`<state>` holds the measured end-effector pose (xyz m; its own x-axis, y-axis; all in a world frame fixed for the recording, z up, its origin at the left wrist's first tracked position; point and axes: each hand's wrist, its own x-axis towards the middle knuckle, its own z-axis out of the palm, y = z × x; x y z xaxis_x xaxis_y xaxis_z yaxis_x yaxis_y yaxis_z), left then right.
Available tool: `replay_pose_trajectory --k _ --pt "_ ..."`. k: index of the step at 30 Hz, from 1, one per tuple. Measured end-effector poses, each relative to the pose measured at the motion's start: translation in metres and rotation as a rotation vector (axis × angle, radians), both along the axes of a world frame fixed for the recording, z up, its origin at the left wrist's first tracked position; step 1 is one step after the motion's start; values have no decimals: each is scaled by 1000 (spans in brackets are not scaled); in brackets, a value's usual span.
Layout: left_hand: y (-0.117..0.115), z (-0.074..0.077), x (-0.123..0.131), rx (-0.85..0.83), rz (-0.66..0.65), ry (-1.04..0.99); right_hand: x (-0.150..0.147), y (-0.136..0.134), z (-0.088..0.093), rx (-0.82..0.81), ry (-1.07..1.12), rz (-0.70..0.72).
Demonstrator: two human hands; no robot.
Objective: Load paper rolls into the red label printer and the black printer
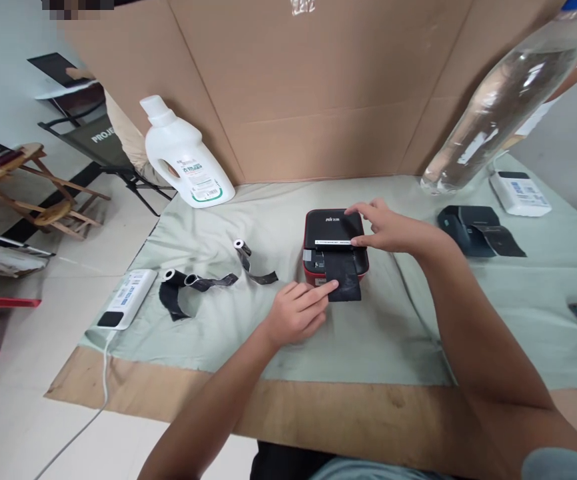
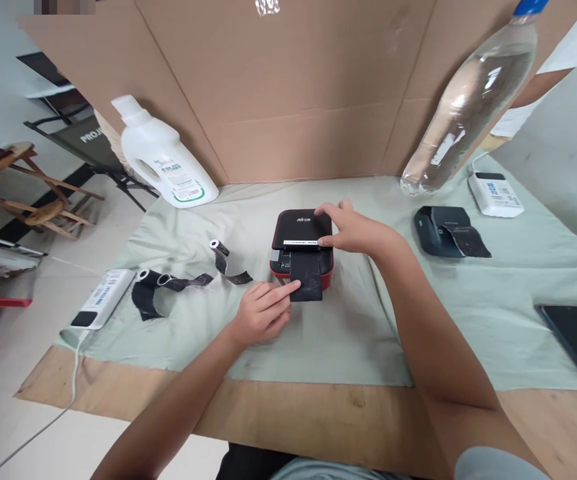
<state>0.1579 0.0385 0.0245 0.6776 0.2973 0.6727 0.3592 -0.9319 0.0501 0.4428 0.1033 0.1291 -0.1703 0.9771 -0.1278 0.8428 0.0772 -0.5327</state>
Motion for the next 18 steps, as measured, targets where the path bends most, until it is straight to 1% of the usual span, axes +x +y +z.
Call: replay_pose_trajectory --k 2,4,6,8,10,12,14,16,18 --pt "0 -2 0 -25 10 18 2 -1 -3 -37 -20 -40" --pt "-1 -4 1 -58 9 11 3 -3 -4 -86 23 -28" --pt "0 -3 2 -109 15 -72 3 -5 -2 -158 111 -10" --pt "5 2 3 -202 84 -216 3 -7 0 -238 210 11" --pt "16 12 4 -331 185 -326 3 -8 1 -270 291 33" --pt "29 23 2 -451 235 -309 4 -8 -1 -256 344 55" --pt "41 31 -1 -498 218 -214 6 -8 -3 -249 380 71" --pt "47 34 -3 -496 207 -153 7 -8 -5 -280 407 72" --pt "49 32 -1 -494 216 -152 7 -8 -6 -328 422 48"
